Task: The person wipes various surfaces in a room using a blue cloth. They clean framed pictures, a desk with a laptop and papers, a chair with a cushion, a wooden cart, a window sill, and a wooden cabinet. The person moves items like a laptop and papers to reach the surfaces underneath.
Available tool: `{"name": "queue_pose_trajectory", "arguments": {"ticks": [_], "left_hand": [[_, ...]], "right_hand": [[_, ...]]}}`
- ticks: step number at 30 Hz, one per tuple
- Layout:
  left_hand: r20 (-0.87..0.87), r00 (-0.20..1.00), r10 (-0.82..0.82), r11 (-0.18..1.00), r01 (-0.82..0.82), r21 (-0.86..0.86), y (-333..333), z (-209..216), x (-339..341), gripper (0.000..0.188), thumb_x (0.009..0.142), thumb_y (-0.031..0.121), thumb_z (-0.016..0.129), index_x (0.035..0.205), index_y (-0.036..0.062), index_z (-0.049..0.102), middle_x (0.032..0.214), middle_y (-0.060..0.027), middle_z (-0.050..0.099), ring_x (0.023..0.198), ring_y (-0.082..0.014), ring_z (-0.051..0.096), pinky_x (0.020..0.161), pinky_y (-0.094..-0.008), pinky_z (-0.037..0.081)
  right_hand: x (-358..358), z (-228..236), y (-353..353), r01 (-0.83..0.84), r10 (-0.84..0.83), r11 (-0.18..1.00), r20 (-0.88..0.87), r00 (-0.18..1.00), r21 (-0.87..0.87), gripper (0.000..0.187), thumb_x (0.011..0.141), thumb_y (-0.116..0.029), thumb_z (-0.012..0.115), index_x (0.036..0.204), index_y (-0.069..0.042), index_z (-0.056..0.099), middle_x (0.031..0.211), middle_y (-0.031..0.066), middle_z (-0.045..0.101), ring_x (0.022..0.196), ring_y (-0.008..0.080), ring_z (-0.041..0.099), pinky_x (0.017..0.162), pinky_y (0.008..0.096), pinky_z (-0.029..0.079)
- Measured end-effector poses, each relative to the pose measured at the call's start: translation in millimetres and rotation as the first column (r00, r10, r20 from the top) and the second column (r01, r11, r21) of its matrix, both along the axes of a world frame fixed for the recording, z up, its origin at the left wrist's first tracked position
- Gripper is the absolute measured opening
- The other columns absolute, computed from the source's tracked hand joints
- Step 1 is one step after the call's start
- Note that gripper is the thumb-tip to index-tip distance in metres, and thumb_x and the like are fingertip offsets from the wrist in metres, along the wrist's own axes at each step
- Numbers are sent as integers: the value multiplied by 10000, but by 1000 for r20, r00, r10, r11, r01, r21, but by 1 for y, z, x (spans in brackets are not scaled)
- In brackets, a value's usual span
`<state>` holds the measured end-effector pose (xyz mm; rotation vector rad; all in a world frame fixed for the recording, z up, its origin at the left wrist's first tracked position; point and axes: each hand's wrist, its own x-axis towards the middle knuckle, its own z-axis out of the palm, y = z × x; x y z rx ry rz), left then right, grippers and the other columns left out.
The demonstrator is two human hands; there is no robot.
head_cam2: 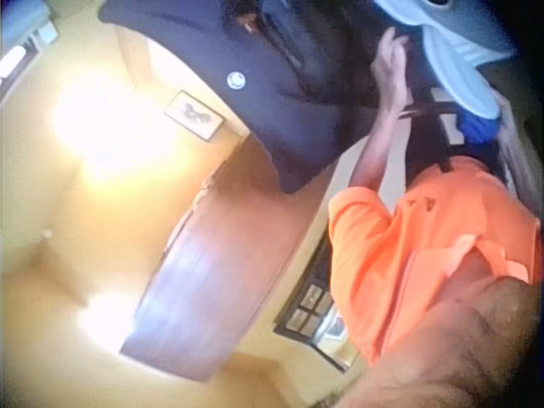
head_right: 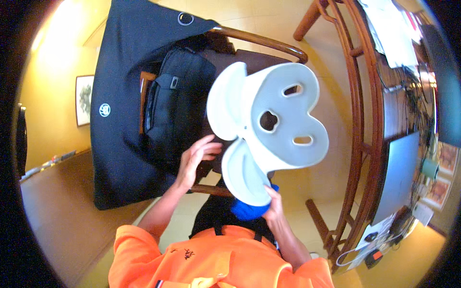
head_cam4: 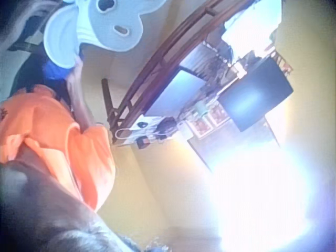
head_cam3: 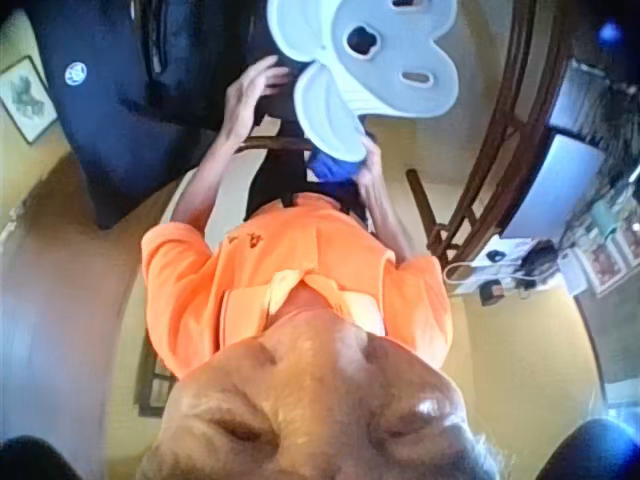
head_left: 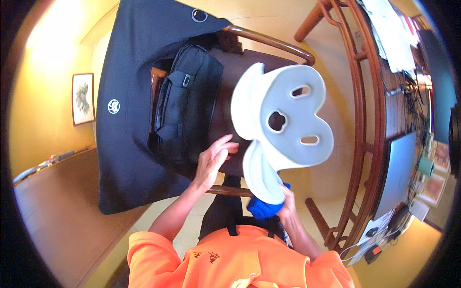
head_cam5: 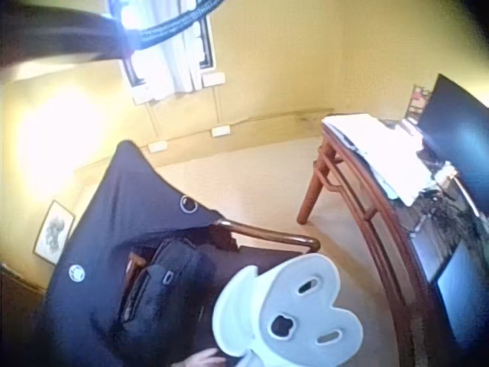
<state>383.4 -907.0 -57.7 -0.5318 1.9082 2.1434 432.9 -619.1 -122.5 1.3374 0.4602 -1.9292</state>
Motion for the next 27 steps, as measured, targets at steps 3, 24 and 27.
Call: {"name": "queue_pose_trajectory", "arguments": {"ticks": [3,24,27], "left_hand": [[109,994,-7,999,12,-45,-4,24,-5,698,939,303,617,1469,-23,301,1291,-198,582,1151,-259,598,999,-387,456],[-93,981,-169,550,15,-835,-70,-3,-34,451,754,-106,538,1154,60,665,1054,-247,675,960,-356,684,814,-365,526],[-107,988,-109,568,-26,-823,-72,-4,-29,457,748,-105,544,1154,65,667,1046,-249,676,956,-359,684,809,-359,527]], "right_hand": [[-12,-23,-54,10,-11,995,-11,1000,-98,473,870,-163,625,1285,45,533,1225,196,631,1123,322,615,1029,494,453],[-3,-30,-54,-314,283,943,-233,930,-111,431,835,-129,710,1215,24,576,1096,136,665,951,271,670,883,440,549],[-6,-30,-29,-285,245,953,-293,924,-102,464,809,-92,715,1234,21,563,1113,136,658,975,282,661,900,460,539]]}}
